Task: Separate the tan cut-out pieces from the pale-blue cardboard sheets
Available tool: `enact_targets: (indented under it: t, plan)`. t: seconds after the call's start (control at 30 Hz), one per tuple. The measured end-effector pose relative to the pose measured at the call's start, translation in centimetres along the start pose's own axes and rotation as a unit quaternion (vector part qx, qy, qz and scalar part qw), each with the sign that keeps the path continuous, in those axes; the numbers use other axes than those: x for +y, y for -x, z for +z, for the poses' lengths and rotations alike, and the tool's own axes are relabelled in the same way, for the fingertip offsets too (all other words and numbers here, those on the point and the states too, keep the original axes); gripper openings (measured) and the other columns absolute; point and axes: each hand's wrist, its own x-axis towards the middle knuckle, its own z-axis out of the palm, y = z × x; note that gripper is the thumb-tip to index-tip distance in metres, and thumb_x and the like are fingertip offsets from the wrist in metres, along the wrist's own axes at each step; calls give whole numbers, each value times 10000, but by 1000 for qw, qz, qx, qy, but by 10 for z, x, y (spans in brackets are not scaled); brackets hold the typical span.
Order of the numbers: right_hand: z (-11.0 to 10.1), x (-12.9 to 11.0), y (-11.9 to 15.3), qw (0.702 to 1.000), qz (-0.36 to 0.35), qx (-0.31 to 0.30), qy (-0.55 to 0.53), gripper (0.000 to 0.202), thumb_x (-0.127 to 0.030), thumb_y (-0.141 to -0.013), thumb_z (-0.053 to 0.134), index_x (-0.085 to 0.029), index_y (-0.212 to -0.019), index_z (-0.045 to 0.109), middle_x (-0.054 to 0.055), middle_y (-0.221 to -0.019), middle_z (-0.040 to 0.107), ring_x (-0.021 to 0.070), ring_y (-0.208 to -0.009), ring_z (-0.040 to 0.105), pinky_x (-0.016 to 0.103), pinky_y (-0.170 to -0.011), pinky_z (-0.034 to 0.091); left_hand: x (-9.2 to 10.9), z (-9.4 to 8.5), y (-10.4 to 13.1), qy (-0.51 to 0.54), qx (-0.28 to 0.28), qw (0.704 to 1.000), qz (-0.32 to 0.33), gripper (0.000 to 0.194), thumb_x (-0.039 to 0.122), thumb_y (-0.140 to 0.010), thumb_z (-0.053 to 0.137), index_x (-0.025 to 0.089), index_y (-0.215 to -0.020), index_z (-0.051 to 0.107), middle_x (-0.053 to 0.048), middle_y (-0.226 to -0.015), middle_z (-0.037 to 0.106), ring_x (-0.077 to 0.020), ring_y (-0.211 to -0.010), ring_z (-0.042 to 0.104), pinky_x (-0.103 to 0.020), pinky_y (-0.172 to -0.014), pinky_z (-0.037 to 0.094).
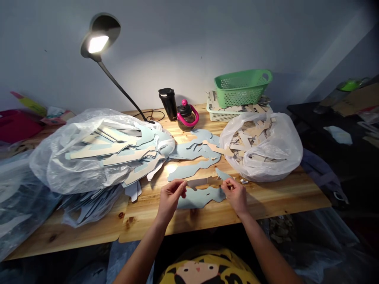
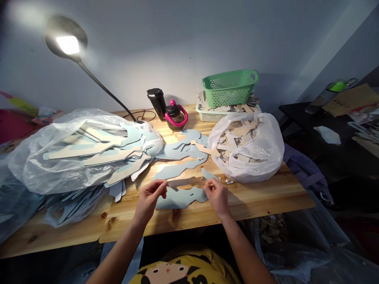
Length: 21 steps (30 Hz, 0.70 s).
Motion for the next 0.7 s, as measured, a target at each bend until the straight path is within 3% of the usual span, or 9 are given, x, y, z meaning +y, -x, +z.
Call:
enact_targets:
  t: [0.07, 0.17, 0.3, 0.4, 0.47, 0.53, 0.63, 0.7]
  plan:
    - [-3, 2, 1, 998, 46, 16, -43, 309, -400, -815, 581, -133, -665, 544, 9, -598, 482, 79, -549, 370, 206, -541, 317, 1, -4, 5, -36, -6, 998, 50, 184, 324, -840, 681, 143, -866, 709, -27, -677, 640, -112, -583, 596, -213, -566, 502]
    - [-1, -4, 4, 979, 121, -26, -163, 397, -538, -840, 567, -143, -846, 531, -2, -606, 474, 76, -514, 372, 198, -490, 297, 1, -9, 16, -142, -32, 966, 213, 126, 157, -850, 652, 192, -947, 723, -46, -873, 701, -138, -793, 669, -229, -711, 547]
    - [13, -18, 6, 918, 233, -138, -290, 498, -599, -819, 569, -182, -1043, 412, 5, -675, 560, 72, -450, 379, 184, -423, 270, -1, -16, 34, -268, -82, 876, 392, 325, 27, -840, 612, 222, -1088, 692, -48, -978, 684, -114, -856, 659, -202, -730, 533]
    - [25, -25, 10, 913, 239, -142, -297, 594, -500, -718, 702, -181, -1122, 406, 48, -834, 609, 126, -642, 572, 208, -548, 456, -6, -25, 46, -347, -122, 800, 475, 376, 51, -849, 611, 183, -1199, 643, -74, -944, 676, -135, -799, 641, -235, -667, 511]
    - [29, -27, 14, 937, 203, -97, -268, 627, -437, -699, 729, -184, -1171, 403, 59, -923, 604, 145, -765, 610, 228, -657, 510, -13, -34, 51, -377, -124, 776, 490, 382, 76, -854, 613, 163, -1226, 622, -82, -914, 675, -149, -772, 631, -256, -647, 501]
    - [28, -30, 20, 961, 163, -56, -216, 646, -396, -721, 727, -181, -1220, 378, 41, -875, 594, 131, -726, 598, 221, -649, 505, -23, -43, 53, -390, -92, 787, 469, 368, 91, -852, 622, 180, -1209, 623, -72, -903, 669, -145, -768, 629, -255, -649, 503]
    - [23, -32, 28, 971, 131, -83, -184, 713, -370, -783, 689, -175, -1347, 300, -19, -710, 556, 106, -574, 536, 208, -563, 471, -40, -54, 52, -411, -24, 813, 411, 317, 113, -850, 639, 200, -1155, 638, -68, -950, 657, -143, -825, 643, -253, -700, 531]
    - [21, -31, 31, 973, 103, -114, -170, 612, -359, -814, 649, -172, -1340, 400, 0, -721, 578, 100, -579, 536, 201, -558, 477, -48, -57, 50, -430, -7, 821, 375, 278, 171, -856, 652, 190, -1133, 636, -92, -1040, 655, -172, -922, 653, -291, -780, 555]
